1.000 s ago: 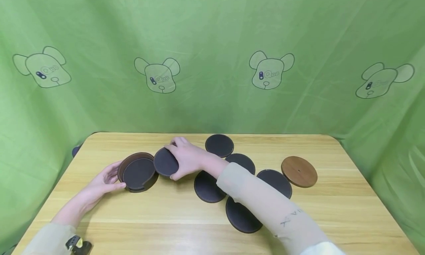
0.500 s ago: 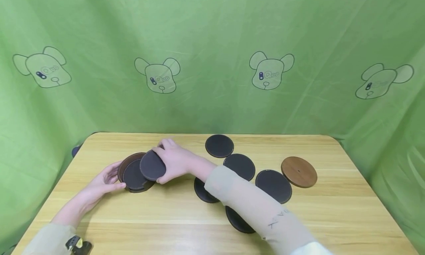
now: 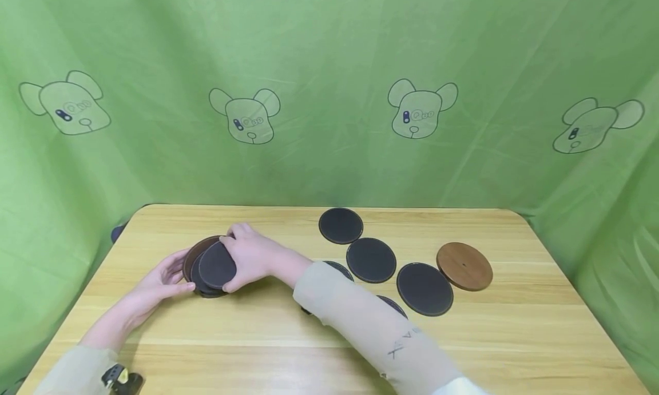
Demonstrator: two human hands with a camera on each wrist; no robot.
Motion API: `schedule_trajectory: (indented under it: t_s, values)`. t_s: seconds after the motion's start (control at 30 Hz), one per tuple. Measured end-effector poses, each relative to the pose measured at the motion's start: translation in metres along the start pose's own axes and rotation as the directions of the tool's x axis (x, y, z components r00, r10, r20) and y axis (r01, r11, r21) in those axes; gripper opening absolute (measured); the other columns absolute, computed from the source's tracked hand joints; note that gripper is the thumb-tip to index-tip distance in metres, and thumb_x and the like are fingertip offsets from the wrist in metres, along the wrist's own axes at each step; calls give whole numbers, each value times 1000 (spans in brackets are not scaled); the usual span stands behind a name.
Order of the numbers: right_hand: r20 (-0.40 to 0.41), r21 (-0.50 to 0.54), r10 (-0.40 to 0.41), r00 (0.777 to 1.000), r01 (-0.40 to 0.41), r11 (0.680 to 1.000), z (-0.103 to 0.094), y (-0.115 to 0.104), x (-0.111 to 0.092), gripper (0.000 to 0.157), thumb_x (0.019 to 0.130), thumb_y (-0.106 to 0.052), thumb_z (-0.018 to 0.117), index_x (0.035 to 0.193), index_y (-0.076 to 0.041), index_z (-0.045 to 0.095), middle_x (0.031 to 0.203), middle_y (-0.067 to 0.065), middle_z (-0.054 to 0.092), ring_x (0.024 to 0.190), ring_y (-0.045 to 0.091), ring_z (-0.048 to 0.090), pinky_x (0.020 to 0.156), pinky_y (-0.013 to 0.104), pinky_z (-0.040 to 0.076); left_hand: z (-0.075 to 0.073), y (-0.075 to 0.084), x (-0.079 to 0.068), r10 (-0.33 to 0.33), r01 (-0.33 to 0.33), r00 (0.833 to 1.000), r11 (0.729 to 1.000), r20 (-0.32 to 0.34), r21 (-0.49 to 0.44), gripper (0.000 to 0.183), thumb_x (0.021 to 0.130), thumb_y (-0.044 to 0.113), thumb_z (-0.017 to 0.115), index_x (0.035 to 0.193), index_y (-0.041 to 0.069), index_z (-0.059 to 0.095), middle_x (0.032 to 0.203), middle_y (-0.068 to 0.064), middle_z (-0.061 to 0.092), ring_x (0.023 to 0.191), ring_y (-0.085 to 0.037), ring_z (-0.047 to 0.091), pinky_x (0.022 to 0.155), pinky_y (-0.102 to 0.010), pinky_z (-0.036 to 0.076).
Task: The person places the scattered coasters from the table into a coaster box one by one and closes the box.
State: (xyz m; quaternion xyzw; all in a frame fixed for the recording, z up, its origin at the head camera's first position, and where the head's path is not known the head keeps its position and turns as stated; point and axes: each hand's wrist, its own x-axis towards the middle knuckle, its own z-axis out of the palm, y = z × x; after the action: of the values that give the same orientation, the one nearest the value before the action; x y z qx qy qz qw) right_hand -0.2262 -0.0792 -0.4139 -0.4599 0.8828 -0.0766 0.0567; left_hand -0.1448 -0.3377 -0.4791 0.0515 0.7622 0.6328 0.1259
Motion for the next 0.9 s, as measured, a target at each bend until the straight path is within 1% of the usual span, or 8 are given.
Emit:
schedule_trajectory:
  t_s: [0.43, 0.5, 0.57, 0.63, 0.67, 0.73, 0.8, 0.9]
  values:
    - [14, -139, 57, 998, -54, 989, 5, -18, 18, 105, 78, -65, 82, 154, -1, 50, 140, 7, 53, 128, 16, 48, 112, 20, 46, -1, 0, 0, -9, 9, 1000, 1000, 0, 23, 87, 95, 3, 73, 164, -5, 19, 138, 24, 47, 120, 20, 51, 101, -3, 41]
    - [4, -152, 62, 998, -60, 986, 7, -20, 19, 105, 78, -66, 81, 154, -1, 50, 139, 6, 54, 127, 16, 48, 112, 20, 47, -1, 0, 0, -8, 8, 1000, 1000, -1, 24, 87, 96, 3, 72, 164, -6, 19, 144, 14, 47, 120, 19, 52, 101, -3, 42]
    - [-5, -167, 68, 998, -68, 984, 9, -22, 20, 106, 78, -68, 80, 154, -1, 50, 137, 5, 55, 126, 15, 49, 112, 19, 47, 0, -1, 0, -3, 3, 1000, 1000, 1, 26, 87, 96, 2, 72, 164, -6, 19, 152, -4, 46, 120, 19, 52, 101, -3, 43]
    - [-14, -181, 73, 997, -74, 981, 11, -24, 20, 106, 78, -69, 80, 154, -1, 50, 136, 4, 56, 125, 15, 49, 112, 20, 47, 0, -1, 0, 0, 0, 1000, 1000, 2, 26, 86, 96, 2, 72, 164, -5, 19, 158, -18, 39, 121, 18, 52, 101, -3, 43]
    - [-17, -188, 76, 997, -77, 979, 12, -25, 21, 106, 78, -70, 79, 153, -1, 50, 135, 4, 57, 125, 15, 49, 111, 20, 48, 0, -1, 0, 2, -2, 1000, 1000, 3, 25, 86, 96, 2, 72, 164, -5, 19, 160, -21, 37, 121, 18, 52, 101, -3, 43]
    - [-23, -199, 84, 996, -87, 976, 13, -26, 21, 106, 78, -71, 79, 153, -1, 50, 135, 3, 57, 124, 14, 50, 111, 20, 48, 0, -1, 0, 6, -6, 1000, 1000, 3, 24, 86, 96, 2, 72, 164, -5, 20, 158, -15, 41, 122, 17, 52, 102, -4, 42]
    - [-31, -197, 94, 995, -99, 975, 14, -28, 21, 105, 77, -71, 79, 152, -2, 52, 134, 3, 58, 123, 14, 50, 110, 19, 50, 0, -1, 0, 9, -9, 1000, 1000, 4, 21, 86, 96, 1, 72, 164, -5, 20, 152, 0, 47, 123, 17, 52, 102, -4, 42]
    - [-44, -196, 108, 993, -115, 974, 16, -30, 21, 105, 77, -72, 79, 151, -2, 52, 133, 2, 58, 122, 13, 51, 109, 19, 51, 0, -1, -1, 13, -13, 1000, 1000, 5, 15, 86, 96, 1, 72, 164, -5, 20, 142, 20, 46, 123, 17, 52, 102, -4, 42]
